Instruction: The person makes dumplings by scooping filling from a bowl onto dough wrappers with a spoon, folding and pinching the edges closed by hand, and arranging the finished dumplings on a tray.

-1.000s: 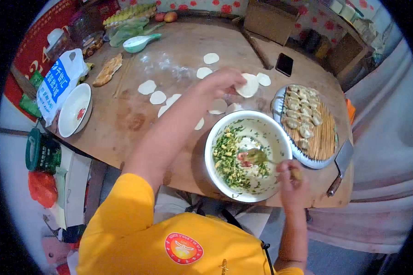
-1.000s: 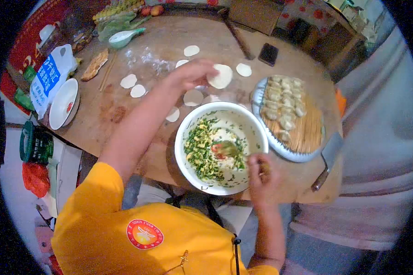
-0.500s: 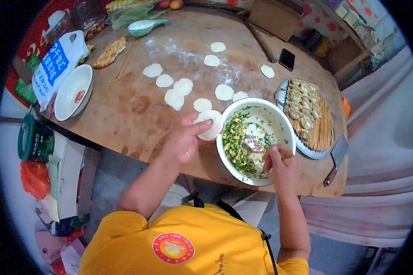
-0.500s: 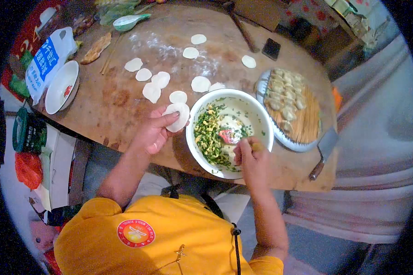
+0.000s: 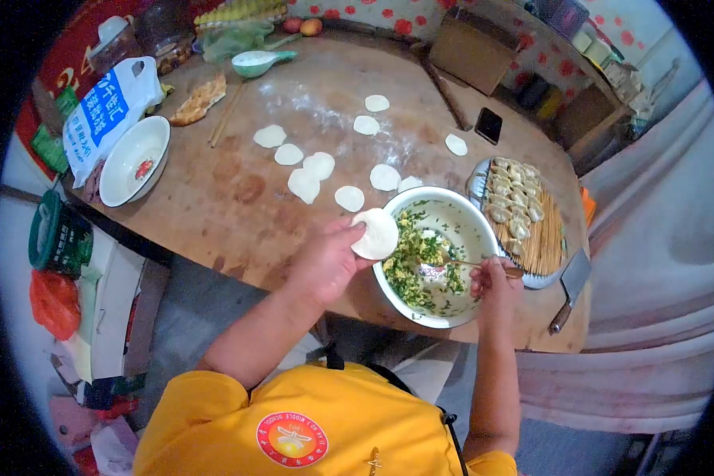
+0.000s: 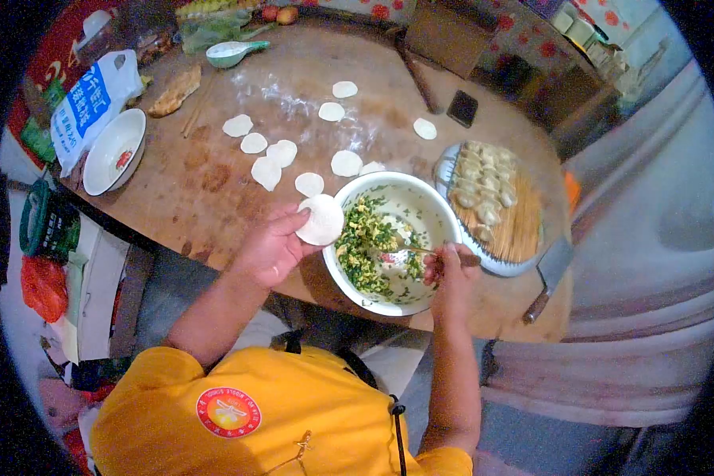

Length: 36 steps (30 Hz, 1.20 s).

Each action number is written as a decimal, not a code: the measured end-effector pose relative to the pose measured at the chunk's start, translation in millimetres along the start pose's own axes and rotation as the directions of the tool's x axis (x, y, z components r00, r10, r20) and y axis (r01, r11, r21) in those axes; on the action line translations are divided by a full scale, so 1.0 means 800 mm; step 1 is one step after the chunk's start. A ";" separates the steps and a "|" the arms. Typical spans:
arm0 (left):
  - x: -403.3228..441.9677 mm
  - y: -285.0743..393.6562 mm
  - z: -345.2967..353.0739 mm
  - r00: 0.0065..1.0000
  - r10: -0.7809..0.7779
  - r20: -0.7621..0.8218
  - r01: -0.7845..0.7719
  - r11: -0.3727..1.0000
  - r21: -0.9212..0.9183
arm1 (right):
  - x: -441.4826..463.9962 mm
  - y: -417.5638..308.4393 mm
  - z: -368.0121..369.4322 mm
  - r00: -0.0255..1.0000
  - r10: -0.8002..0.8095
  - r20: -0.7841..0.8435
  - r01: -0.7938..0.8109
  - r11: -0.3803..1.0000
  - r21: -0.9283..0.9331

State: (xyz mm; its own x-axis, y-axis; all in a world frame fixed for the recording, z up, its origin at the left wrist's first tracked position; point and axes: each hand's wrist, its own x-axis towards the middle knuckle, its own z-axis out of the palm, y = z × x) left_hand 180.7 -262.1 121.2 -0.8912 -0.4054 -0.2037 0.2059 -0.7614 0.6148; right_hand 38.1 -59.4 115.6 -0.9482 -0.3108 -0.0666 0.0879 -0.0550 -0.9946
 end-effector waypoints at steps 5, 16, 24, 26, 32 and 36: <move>0.019 -0.041 0.019 0.999 -0.018 0.036 0.019 0.999 -0.030 | -0.016 -0.023 -0.001 0.993 -0.100 -0.067 0.103 0.994 0.044; 0.060 -0.098 0.070 0.997 -0.074 0.003 0.074 0.996 0.058 | -0.049 -0.007 0.008 0.499 -0.747 0.439 0.811 0.225 -0.540; 0.068 -0.099 0.061 0.996 -0.085 0.006 0.085 0.996 -0.008 | -0.037 -0.002 0.010 0.867 -0.498 -0.007 0.479 0.837 -0.265; 0.070 -0.098 0.056 0.994 -0.105 -0.020 0.105 0.994 0.021 | -0.024 -0.002 0.007 0.917 -0.375 -0.137 0.359 0.925 -0.126; 0.064 -0.087 0.055 0.997 -0.060 -0.054 0.057 0.997 -0.050 | -0.006 0.004 -0.005 0.956 -0.143 -0.257 0.194 0.963 0.187; 0.062 -0.078 0.051 1.000 -0.026 -0.002 0.026 0.999 -0.023 | -0.003 -0.005 -0.014 0.948 -0.134 -0.288 0.201 0.956 0.214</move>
State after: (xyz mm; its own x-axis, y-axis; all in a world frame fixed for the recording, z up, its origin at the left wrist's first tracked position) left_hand 106.9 -214.1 103.8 -0.8953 -0.3866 -0.2215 0.1918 -0.7831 0.5915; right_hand 36.3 -48.1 118.8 -0.9988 -0.0141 0.0476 -0.0407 -0.3182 -0.9472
